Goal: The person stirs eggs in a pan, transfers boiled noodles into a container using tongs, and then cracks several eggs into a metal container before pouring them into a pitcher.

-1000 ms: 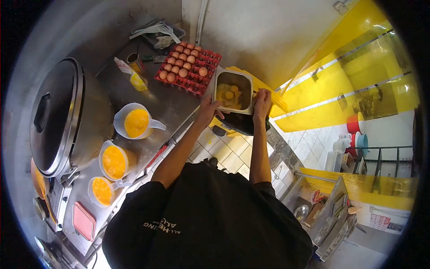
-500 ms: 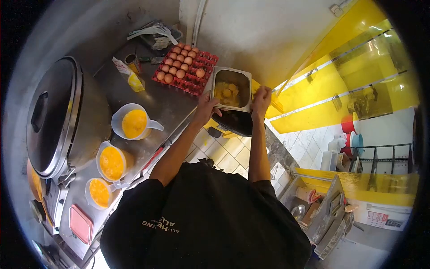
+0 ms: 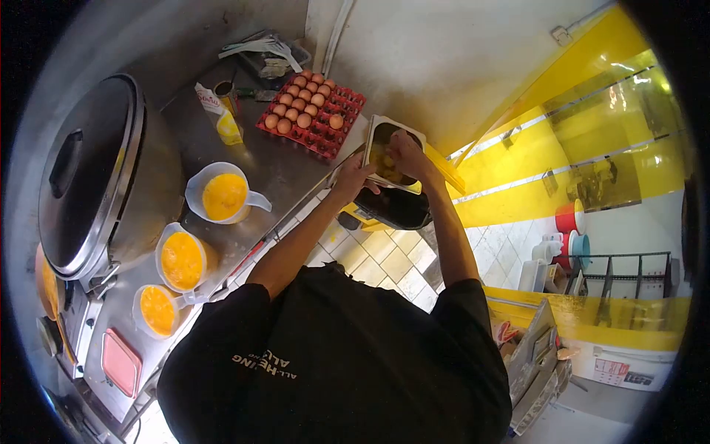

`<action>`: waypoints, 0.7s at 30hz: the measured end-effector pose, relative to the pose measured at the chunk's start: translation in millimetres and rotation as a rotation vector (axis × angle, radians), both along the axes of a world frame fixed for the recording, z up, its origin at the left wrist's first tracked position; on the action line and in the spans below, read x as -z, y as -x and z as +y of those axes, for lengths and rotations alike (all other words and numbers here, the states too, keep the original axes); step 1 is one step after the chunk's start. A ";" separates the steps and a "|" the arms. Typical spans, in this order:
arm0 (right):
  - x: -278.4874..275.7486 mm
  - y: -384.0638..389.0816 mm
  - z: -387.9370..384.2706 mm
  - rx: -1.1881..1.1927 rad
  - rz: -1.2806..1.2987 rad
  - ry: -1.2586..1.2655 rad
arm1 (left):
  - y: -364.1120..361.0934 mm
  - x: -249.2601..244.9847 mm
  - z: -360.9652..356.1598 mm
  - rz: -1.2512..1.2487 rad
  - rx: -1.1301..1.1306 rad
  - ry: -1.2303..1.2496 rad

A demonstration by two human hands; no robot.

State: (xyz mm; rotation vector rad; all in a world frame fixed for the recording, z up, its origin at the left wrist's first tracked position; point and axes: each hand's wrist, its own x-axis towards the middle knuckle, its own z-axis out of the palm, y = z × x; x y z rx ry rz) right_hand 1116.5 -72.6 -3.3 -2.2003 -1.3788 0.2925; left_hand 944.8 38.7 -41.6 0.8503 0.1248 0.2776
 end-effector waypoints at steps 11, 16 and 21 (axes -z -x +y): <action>3.5 9.2 11.0 -0.009 -0.064 0.222 | 5.6 8.3 -2.0 -0.006 -0.032 0.018; -61.4 40.3 28.3 0.122 -0.111 0.204 | 15.2 3.6 1.8 -0.015 -0.015 0.035; -120.8 46.3 24.1 -0.021 -0.409 0.038 | 18.0 7.0 3.1 -0.032 -0.016 0.023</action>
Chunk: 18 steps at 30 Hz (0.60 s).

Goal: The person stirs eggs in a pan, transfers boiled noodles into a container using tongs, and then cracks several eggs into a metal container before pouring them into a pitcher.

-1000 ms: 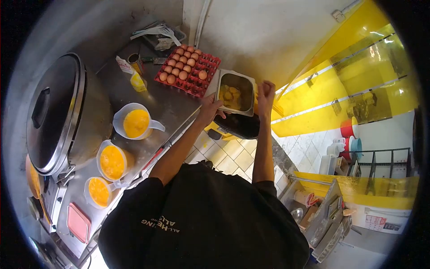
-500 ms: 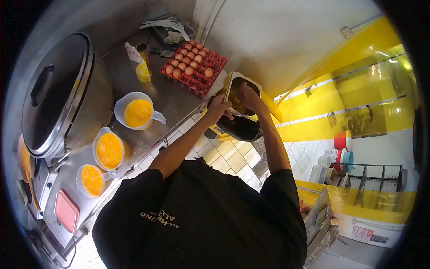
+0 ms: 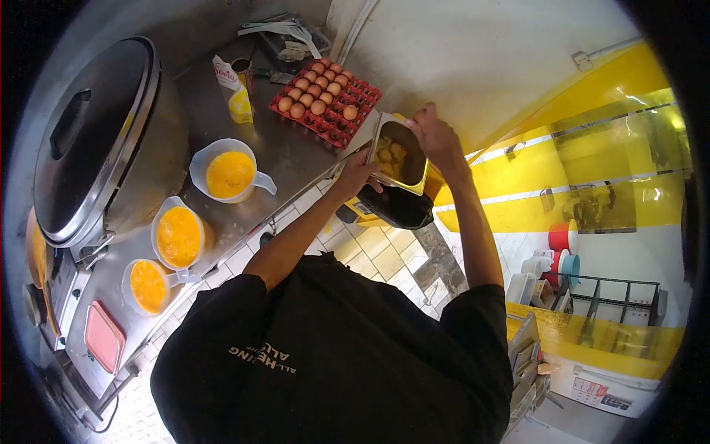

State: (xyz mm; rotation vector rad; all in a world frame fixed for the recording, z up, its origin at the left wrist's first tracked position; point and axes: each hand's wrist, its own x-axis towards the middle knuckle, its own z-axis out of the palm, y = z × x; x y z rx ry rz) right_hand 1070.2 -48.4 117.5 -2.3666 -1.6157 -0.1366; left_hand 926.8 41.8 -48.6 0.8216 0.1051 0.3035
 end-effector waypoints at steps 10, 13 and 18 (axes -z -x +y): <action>101.3 -33.5 -60.3 0.297 0.755 -0.617 | 20.4 4.3 26.6 0.024 -0.024 0.014; 220.3 -60.9 -97.8 0.435 0.889 -0.580 | 32.6 9.3 38.6 0.014 -0.100 -0.032; 227.4 -55.4 -39.2 0.573 0.682 -0.515 | 69.7 4.7 56.5 0.106 -0.110 0.012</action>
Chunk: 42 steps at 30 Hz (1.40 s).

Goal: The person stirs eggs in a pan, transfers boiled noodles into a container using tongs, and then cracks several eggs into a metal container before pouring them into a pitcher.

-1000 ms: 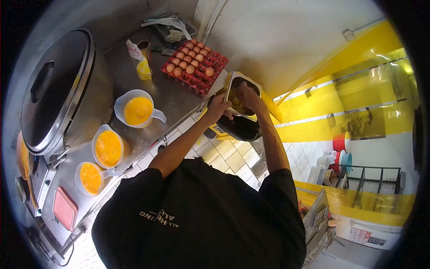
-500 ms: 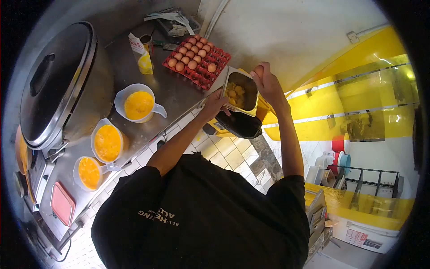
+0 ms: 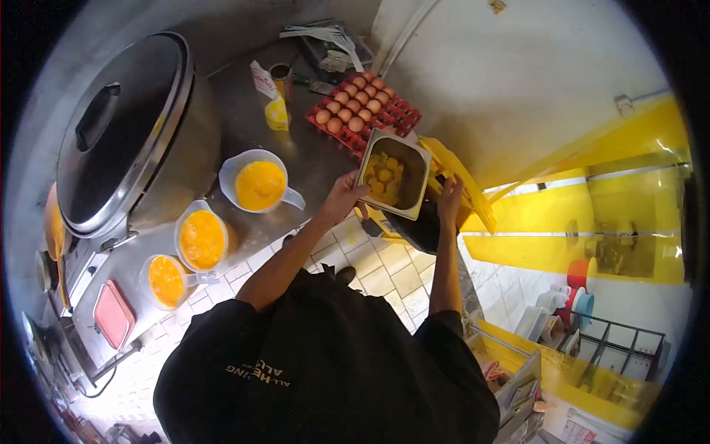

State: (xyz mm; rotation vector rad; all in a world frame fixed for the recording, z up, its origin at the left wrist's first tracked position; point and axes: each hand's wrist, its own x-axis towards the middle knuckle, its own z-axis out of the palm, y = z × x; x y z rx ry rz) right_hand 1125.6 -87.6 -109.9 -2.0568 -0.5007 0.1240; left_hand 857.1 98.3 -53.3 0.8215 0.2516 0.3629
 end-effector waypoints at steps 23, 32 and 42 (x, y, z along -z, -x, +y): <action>-61.9 38.8 160.2 -0.356 0.700 -0.689 | 70.0 17.0 -3.8 0.143 -0.042 0.020; -40.1 104.7 35.0 0.053 0.434 -0.610 | 30.5 11.1 -12.8 0.104 -0.047 0.029; -74.8 87.6 18.3 0.303 0.323 -0.760 | -6.7 -2.5 -28.9 -0.019 -0.032 0.005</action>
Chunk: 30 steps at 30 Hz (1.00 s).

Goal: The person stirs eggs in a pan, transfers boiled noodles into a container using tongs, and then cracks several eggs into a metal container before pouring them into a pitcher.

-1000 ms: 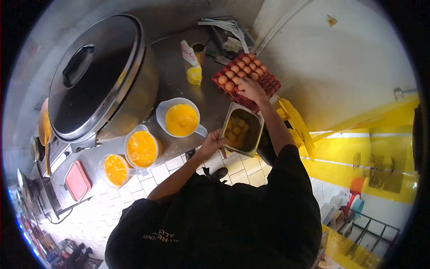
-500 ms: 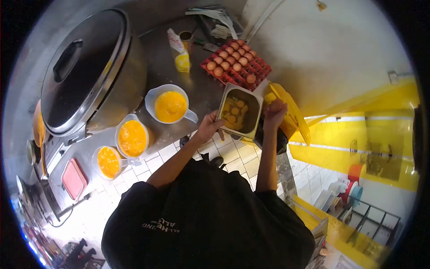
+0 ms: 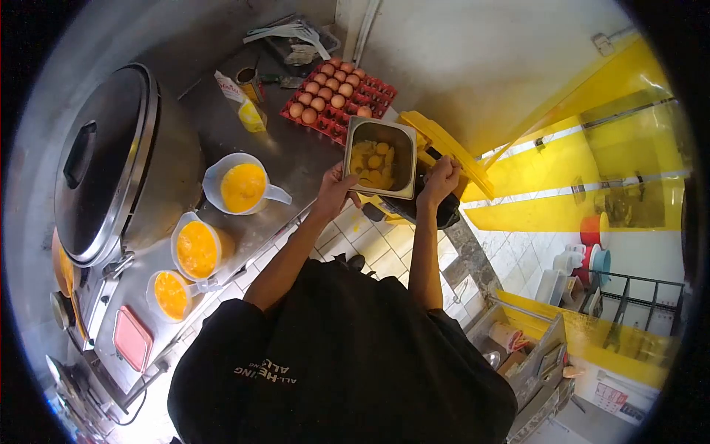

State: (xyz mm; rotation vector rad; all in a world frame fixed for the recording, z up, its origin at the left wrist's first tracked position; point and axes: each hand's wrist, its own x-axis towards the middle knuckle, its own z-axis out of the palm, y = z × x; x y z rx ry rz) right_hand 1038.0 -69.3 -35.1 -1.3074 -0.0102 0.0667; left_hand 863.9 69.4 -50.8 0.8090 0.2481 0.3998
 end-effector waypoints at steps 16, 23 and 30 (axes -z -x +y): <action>-46.0 -19.3 -10.6 0.011 -0.153 0.210 | -30.8 -9.8 -9.0 -0.037 0.059 -0.010; -49.8 -18.2 -13.5 -0.106 -0.423 0.606 | -36.5 -14.8 -18.0 -0.051 0.060 0.029; -44.6 -38.8 -22.3 0.005 -0.343 0.506 | -40.4 -25.0 -20.4 -0.029 0.088 -0.025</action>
